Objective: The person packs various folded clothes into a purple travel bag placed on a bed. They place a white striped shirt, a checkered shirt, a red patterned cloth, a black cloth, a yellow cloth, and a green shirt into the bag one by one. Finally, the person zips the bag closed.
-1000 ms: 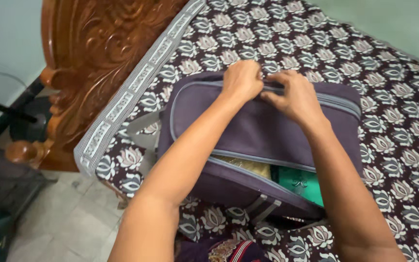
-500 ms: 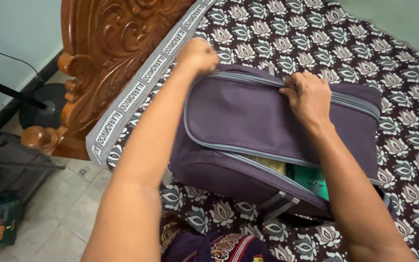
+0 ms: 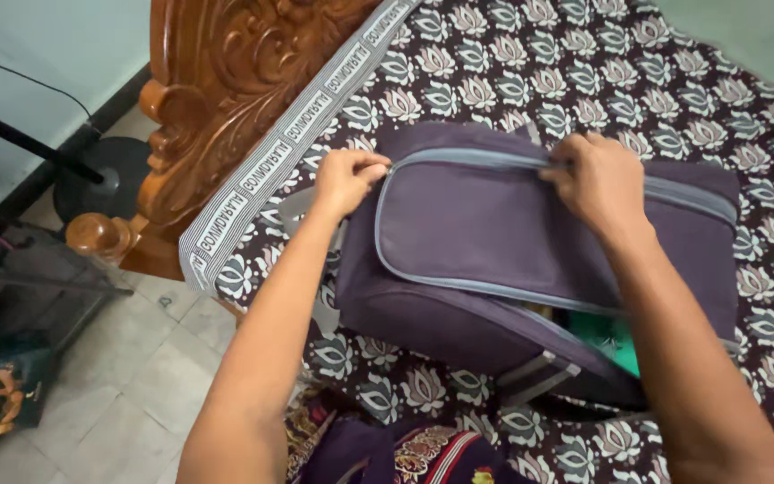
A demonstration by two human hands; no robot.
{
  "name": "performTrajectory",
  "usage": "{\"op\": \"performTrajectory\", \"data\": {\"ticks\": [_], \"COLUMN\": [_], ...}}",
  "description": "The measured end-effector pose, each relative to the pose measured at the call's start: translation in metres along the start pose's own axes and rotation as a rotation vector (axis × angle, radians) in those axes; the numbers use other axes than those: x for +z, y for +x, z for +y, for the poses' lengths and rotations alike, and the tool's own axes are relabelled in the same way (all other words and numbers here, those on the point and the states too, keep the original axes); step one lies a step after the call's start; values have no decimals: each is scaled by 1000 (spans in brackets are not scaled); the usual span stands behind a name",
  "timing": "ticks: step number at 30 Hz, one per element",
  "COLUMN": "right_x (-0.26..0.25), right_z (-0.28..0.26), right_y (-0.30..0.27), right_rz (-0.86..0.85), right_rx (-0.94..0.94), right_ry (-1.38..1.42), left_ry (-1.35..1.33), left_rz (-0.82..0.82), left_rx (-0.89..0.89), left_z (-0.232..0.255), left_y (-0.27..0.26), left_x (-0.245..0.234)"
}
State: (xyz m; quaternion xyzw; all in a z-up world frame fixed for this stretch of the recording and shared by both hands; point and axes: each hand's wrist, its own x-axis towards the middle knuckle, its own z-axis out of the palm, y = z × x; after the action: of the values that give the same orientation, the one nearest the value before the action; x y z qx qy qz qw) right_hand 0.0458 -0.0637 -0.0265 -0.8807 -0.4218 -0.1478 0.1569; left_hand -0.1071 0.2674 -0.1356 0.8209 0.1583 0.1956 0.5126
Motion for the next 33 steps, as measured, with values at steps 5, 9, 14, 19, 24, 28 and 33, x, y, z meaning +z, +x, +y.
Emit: {"op": "performTrajectory", "data": {"ticks": [5,9,14,19,24,28,33], "right_x": [36,71,86,72,66,76,72], "right_z": [-66,-106,-106,-112,-106,-104,-103], "right_y": [48,72,87,81,76,83,84], "right_rz": [-15,-18,-90,-68,-6,13,15], "right_rx": [-412,-495,-547,-665,-769,-792,-745], "right_ry": [80,3,-143,-124,-181,-115,-92], "left_ry": [586,767,768,738,721,710,684], "left_rz": [-2,-59,-9,-1,42,62,68], "left_rx": [459,590,618,539,539,532,498], "left_z": [30,35,37,44,46,50,58], "left_y": [-6,3,2,-6,-10,-12,-21], "left_x": [-6,-16,-17,-16,-13,-13,-11]}}
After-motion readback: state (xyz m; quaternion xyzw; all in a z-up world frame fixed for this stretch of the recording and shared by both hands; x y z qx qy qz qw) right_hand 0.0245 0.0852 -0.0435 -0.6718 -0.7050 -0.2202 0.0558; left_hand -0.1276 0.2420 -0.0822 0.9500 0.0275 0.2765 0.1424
